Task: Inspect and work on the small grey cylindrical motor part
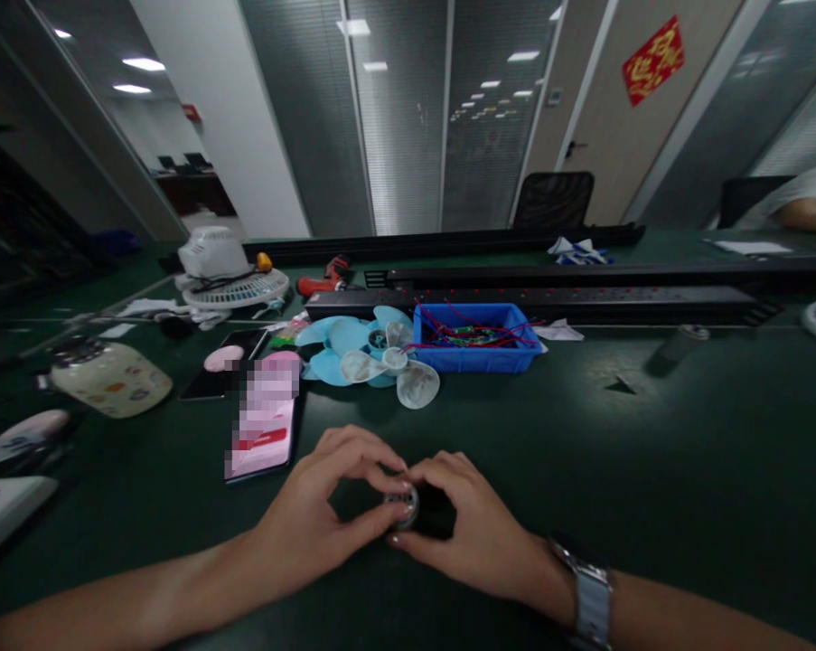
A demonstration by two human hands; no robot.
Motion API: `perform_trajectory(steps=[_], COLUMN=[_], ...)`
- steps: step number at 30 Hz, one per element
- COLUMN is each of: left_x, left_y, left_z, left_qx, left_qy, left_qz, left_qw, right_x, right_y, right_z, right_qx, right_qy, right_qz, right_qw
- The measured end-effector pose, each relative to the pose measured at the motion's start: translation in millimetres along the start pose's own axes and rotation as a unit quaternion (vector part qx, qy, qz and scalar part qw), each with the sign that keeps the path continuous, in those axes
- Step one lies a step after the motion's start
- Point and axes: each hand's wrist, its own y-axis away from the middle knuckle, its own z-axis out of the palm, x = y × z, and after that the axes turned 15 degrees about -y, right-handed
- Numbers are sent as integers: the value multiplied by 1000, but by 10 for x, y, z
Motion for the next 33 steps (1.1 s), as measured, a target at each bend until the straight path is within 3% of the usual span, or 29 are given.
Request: perform_trajectory(steps=[8,16,24,33], left_x=[-17,-25,-49,-78], left_y=[-29,-6,-5,51], left_z=[-14,-28,28,116], left_qx=[-34,-124,-46,6], left_qy=[42,132,92,79], left_qz=[-8,-6,-25,-51], left_qw=[999,983,994,996], right_x=[57,164,51,16], right_y=[31,80,29,5], right_z=[18,44,15,-1], right_qx=[14,27,5,-5], right_qy=[10,32,4,-7], right_qz=[-10,-25,-2,-1], right_qw=[1000,999,1000,1000])
